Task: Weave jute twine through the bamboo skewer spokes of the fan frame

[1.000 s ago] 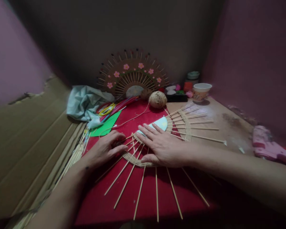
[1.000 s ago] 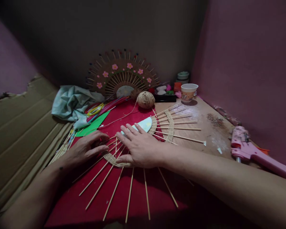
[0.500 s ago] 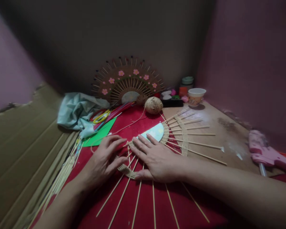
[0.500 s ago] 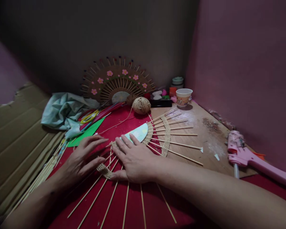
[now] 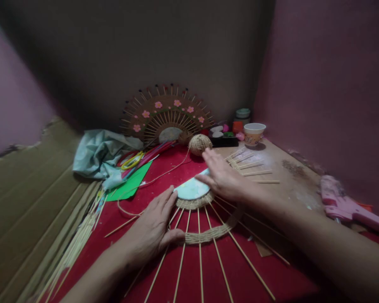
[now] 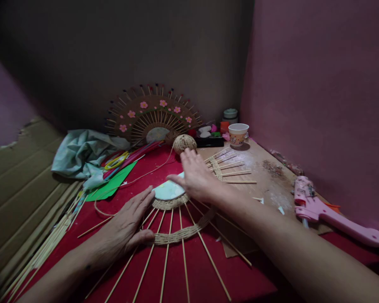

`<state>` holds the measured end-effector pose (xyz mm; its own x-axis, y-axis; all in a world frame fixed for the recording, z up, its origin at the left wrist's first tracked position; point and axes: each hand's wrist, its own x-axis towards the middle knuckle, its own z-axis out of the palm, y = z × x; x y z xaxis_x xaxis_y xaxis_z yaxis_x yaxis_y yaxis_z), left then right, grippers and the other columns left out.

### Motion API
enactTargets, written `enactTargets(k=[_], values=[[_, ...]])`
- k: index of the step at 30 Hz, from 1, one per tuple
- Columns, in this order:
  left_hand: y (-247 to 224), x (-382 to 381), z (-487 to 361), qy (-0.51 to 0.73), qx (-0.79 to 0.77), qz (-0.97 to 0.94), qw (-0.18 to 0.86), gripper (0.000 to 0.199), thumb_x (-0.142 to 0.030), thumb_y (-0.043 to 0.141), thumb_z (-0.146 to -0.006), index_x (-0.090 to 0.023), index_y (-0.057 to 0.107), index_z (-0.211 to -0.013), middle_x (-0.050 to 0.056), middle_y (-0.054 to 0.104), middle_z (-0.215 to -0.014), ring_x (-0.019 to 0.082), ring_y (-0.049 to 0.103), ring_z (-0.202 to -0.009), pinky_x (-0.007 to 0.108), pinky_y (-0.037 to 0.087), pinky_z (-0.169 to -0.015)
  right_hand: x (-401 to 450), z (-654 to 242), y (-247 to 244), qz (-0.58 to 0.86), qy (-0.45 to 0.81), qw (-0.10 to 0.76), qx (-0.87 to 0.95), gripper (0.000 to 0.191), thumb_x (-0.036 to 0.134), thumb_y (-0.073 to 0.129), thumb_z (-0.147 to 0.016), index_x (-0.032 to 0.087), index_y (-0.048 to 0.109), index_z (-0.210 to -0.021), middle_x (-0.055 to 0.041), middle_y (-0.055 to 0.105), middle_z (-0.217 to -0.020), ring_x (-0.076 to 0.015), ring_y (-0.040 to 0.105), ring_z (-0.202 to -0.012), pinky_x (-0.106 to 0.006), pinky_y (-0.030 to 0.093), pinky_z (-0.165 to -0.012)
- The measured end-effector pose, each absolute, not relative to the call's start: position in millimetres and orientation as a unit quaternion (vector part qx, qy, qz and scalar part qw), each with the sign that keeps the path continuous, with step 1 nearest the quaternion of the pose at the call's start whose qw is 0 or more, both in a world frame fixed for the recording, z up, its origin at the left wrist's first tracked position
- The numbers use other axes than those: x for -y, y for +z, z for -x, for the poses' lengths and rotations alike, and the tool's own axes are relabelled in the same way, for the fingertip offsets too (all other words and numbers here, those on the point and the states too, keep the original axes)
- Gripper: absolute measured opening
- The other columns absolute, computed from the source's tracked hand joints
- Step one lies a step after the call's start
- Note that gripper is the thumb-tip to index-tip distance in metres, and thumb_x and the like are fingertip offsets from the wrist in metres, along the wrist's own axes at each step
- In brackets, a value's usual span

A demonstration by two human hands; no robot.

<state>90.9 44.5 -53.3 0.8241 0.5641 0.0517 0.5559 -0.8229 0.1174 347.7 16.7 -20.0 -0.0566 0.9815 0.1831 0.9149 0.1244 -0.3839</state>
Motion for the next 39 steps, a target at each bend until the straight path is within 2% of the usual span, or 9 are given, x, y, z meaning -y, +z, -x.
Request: enactTargets(k=[6, 16, 18, 21, 25, 28, 32, 36, 39], values=[[-48, -42, -94, 0.036, -0.298, -0.953, 0.048, 0.086, -0.063, 0.045, -0.083, -0.015, 0.014, -0.148, 0.02, 0.02, -0.152, 0.035, 0.023, -0.139, 0.052, 0.032, -0.108, -40, -383, -49, 0.788, 0.019, 0.081, 0.61, 0.095, 0.068, 0.023, -0.086, -0.01, 0.025, -0.141, -0.0312, 0.022, -0.148, -0.0413, 0.015, -0.138, -0.051, 0.018, -0.11], [-47, -42, -96, 0.027, -0.309, -0.948, 0.066, 0.088, -0.065, 0.044, -0.082, -0.013, 0.017, -0.148, 0.019, 0.019, -0.153, 0.033, 0.021, -0.14, 0.05, 0.028, -0.111, -40, -381, -56, 0.785, -0.01, 0.052, 0.617, 0.096, 0.069, 0.02, -0.085, -0.011, 0.034, -0.137, -0.0331, 0.029, -0.143, -0.0424, 0.024, -0.135, -0.05, 0.02, -0.109], [-45, -43, -95, 0.043, -0.305, -0.947, 0.087, 0.083, -0.062, 0.047, -0.083, -0.016, 0.019, -0.147, 0.018, 0.021, -0.153, 0.032, 0.023, -0.139, 0.05, 0.029, -0.11, -40, -381, -56, 0.783, -0.013, 0.055, 0.619, 0.093, 0.067, 0.022, -0.086, -0.011, 0.037, -0.135, -0.0337, 0.032, -0.142, -0.0429, 0.026, -0.134, -0.05, 0.021, -0.108], [-37, -48, -89, 0.121, -0.318, -0.934, 0.106, 0.063, -0.049, 0.046, -0.089, -0.019, 0.032, -0.143, 0.014, 0.031, -0.149, 0.029, 0.029, -0.136, 0.049, 0.032, -0.109, -40, -384, -57, 0.776, -0.016, 0.065, 0.627, 0.089, 0.064, 0.024, -0.087, -0.011, 0.043, -0.13, -0.0359, 0.038, -0.137, -0.0439, 0.031, -0.131, -0.051, 0.025, -0.105], [-23, -64, -66, 0.288, -0.383, -0.875, 0.069, 0.031, -0.029, 0.044, -0.09, -0.018, 0.061, -0.113, 0.01, 0.06, -0.114, 0.022, 0.051, -0.112, 0.043, 0.041, -0.099, -41, -392, -61, 0.761, -0.031, 0.083, 0.643, 0.082, 0.062, 0.022, -0.088, -0.004, 0.044, -0.131, -0.0329, 0.044, -0.133, -0.0436, 0.037, -0.127, -0.055, 0.029, -0.1], [-16, -75, -44, 0.324, -0.402, -0.852, 0.085, 0.024, -0.018, 0.045, -0.084, -0.017, 0.066, -0.094, 0.006, 0.064, -0.094, 0.018, 0.057, -0.094, 0.035, 0.046, -0.088, -41, -391, -58, 0.724, -0.09, 0.123, 0.672, 0.08, 0.061, 0.027, -0.088, -0.002, 0.041, -0.134, -0.0309, 0.038, -0.138, -0.0453, 0.032, -0.129, -0.057, 0.027, -0.101], [-10, -79, -29, 0.263, -0.418, -0.854, 0.163, 0.02, -0.017, 0.048, -0.079, -0.016, 0.067, -0.086, 0.004, 0.063, -0.088, 0.016, 0.058, -0.085, 0.031, 0.046, -0.081, -34, -359, -36, 0.638, -0.05, 0.143, 0.755, 0.07, 0.058, 0.037, -0.087, 0.006, 0.049, -0.132, -0.0217, 0.046, -0.135, -0.0409, 0.036, -0.128, -0.054, 0.031, -0.102], [-7, -77, -29, 0.163, -0.411, -0.871, 0.214, 0.017, -0.023, 0.057, -0.075, -0.017, 0.067, -0.087, 0.003, 0.06, -0.087, 0.015, 0.055, -0.081, 0.029, 0.045, -0.076, -25, -301, -11, 0.532, 0.102, 0.151, 0.827, 0.042, 0.043, 0.05, -0.087, 0.018, 0.063, -0.117, -0.0109, 0.064, -0.116, -0.0264, 0.059, -0.104, -0.037, 0.047, -0.089], [-9, -78, -28, 0.117, -0.411, -0.878, 0.218, 0.018, -0.026, 0.059, -0.075, -0.016, 0.067, -0.087, 0.004, 0.058, -0.088, 0.015, 0.054, -0.083, 0.028, 0.043, -0.076, -27, -262, -7, 0.477, 0.116, 0.16, 0.857, 0.031, 0.032, 0.054, -0.086, 0.018, 0.067, -0.11, -0.0096, 0.067, -0.107, -0.0227, 0.059, -0.1, -0.031, 0.046, -0.085]])
